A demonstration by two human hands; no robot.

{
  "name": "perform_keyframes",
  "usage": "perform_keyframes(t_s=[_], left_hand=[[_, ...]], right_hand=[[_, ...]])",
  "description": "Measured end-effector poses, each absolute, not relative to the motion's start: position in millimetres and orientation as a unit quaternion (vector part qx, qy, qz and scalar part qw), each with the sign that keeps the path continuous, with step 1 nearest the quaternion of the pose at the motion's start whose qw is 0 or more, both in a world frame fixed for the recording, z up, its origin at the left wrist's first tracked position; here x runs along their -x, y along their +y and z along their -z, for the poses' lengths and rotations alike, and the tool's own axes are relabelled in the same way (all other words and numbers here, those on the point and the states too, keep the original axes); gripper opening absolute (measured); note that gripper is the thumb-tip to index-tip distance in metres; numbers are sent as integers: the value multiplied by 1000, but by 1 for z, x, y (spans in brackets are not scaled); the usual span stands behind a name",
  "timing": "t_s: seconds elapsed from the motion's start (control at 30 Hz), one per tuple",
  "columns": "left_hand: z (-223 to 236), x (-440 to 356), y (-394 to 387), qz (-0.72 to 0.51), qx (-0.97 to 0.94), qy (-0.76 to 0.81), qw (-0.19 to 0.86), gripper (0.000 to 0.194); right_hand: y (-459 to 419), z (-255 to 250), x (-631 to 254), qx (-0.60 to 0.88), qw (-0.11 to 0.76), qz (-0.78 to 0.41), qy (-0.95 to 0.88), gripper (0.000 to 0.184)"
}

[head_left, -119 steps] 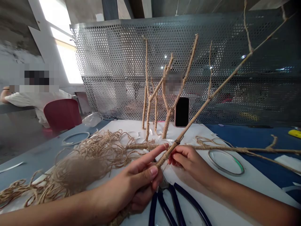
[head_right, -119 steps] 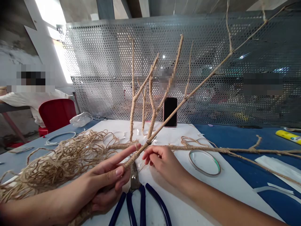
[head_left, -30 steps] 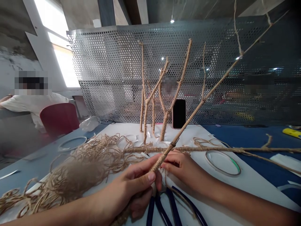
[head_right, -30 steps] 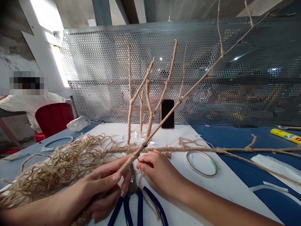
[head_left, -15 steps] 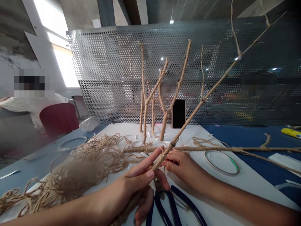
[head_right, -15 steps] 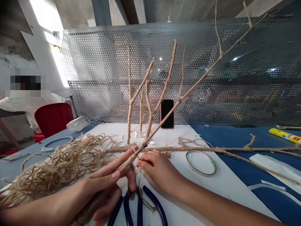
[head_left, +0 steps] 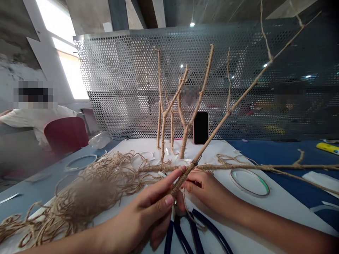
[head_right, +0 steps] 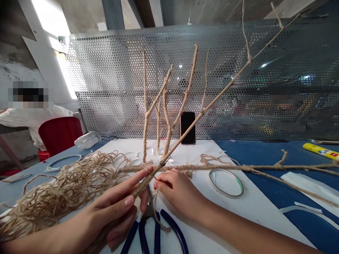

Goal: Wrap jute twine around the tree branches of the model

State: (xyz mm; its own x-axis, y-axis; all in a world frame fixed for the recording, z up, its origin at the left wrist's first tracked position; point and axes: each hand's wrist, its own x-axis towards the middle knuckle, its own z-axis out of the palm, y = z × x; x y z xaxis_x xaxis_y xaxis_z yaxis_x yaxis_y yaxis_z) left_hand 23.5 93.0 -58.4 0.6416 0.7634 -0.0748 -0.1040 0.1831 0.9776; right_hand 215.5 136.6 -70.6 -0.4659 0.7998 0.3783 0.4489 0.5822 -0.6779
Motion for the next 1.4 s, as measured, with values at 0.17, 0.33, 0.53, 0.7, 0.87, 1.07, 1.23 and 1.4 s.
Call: perform_keyframes(t_s=[0.17, 0.33, 0.53, 0.7, 0.87, 1.07, 1.23, 1.4], left_hand=[[52, -27, 88, -310, -583, 325, 677, 46], [49, -27, 86, -285, -628, 357, 630, 42], [47, -25, 87, -301, -779, 364, 413, 41], [45, -26, 84, -311, -821, 355, 322, 46], [46, -26, 87, -323, -831, 329, 311, 42], [48, -25, 87, -326, -833, 324, 307, 44], [46, -26, 87, -326, -841, 307, 304, 47], [46, -27, 87, -331, -837, 310, 305, 45]], right_hand=[[136, 71, -215, 384, 350, -245, -818, 24], [134, 70, -216, 409, 349, -266, -800, 21], [128, 61, -218, 448, 378, -288, -758, 11], [126, 63, -220, 427, 449, -266, -739, 13], [122, 66, -225, 411, 519, -233, -713, 14], [116, 65, -225, 327, 492, -171, -789, 13], [117, 65, -222, 312, 423, -165, -835, 12], [119, 67, -222, 306, 383, -183, -852, 14]])
